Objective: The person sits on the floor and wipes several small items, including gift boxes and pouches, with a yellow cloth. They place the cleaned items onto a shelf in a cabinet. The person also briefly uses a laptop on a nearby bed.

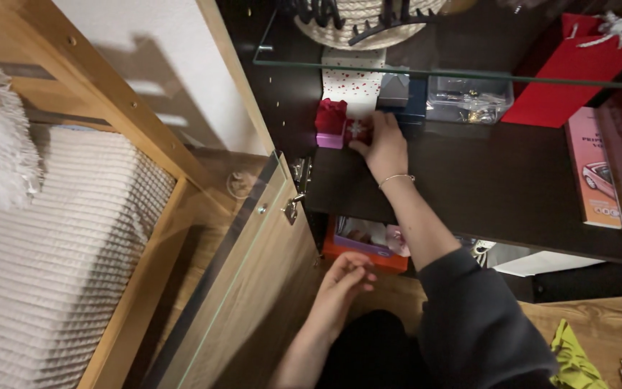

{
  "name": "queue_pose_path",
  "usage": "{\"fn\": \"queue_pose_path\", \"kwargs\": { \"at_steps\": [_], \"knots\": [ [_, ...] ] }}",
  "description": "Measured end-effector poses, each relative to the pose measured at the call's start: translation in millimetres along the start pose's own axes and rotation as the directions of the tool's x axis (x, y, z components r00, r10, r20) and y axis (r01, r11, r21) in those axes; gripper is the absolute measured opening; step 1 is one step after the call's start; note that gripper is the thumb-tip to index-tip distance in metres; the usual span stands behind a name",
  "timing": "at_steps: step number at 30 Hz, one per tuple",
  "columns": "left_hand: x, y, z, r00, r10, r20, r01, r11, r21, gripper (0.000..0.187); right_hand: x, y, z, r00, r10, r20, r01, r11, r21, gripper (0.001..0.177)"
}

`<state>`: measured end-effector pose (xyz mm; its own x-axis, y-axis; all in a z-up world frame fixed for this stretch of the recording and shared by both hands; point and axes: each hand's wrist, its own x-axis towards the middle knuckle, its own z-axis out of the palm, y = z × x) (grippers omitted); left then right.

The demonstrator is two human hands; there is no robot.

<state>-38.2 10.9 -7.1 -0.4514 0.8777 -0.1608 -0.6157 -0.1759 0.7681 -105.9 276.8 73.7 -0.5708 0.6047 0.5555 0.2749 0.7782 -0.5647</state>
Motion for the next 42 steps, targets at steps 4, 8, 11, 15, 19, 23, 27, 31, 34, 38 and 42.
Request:
{"fn": "queue_pose_path", "kwargs": {
  "at_steps": [4,8,11,15,19,23,27,31,34,38,42],
  "knots": [
    [-3.0,4.7,1.8,1.000,-0.009,-0.002,0.009,1.000,-0.015,0.017,-1.7,0.2,1.8,1.000,-0.007,-0.022,0.008,0.999,0.033,0.050],
    [-1.9,3.7,-1.1,1.000,-0.014,-0.001,0.014,0.999,-0.037,0.017,-1.1,-6.9,1.2,0.996,0.086,0.008,-0.086,0.996,0.007,0.045],
    [-0.6,2.1,-2.2,1.000,-0.021,-0.005,0.021,0.999,-0.034,0.016,-0.1,-9.3,1.2,0.994,0.109,0.018,-0.109,0.994,-0.010,0.043],
    [-1.5,3.8,0.6,1.000,-0.024,-0.009,0.024,0.999,-0.028,0.014,0.3,-7.7,2.5,0.995,0.096,-0.018,-0.096,0.995,-0.024,0.051],
    [-1.0,3.0,-2.2,1.000,-0.020,0.007,0.020,0.999,-0.035,0.015,0.5,-9.4,0.5,0.989,0.148,-0.009,-0.147,0.988,0.052,0.055],
    [2.7,-4.0,-8.3,1.000,-0.021,0.000,0.021,0.999,-0.033,0.014,-1.3,-6.1,-1.9,0.997,0.065,-0.038,-0.064,0.997,0.031,0.066],
    [3.8,-6.6,-5.6,1.000,-0.016,0.002,0.016,0.999,-0.051,0.014,-4.9,-1.5,-8.9,0.997,0.051,-0.057,-0.046,0.995,0.088,0.066],
    [3.0,-8.8,-0.7,1.000,-0.016,0.002,0.016,1.000,-0.014,0.013,-4.5,3.9,-8.3,0.980,0.190,0.064,-0.195,0.978,0.070,0.056],
    [2.0,-8.3,-0.7,0.999,-0.041,-0.019,0.041,0.999,-0.027,0.014,-2.6,4.5,-2.6,0.988,0.155,0.024,-0.156,0.986,0.050,0.052],
    [1.6,-10.9,-8.1,1.000,-0.021,0.009,0.022,0.999,-0.038,0.014,-1.0,1.7,-0.1,0.991,0.131,0.013,-0.132,0.989,0.061,0.049],
    [2.6,-8.9,-9.0,1.000,-0.023,-0.014,0.023,0.999,-0.023,0.014,-3.0,-0.3,-7.7,0.981,0.181,0.065,-0.184,0.982,0.051,0.052]
  ]
}}
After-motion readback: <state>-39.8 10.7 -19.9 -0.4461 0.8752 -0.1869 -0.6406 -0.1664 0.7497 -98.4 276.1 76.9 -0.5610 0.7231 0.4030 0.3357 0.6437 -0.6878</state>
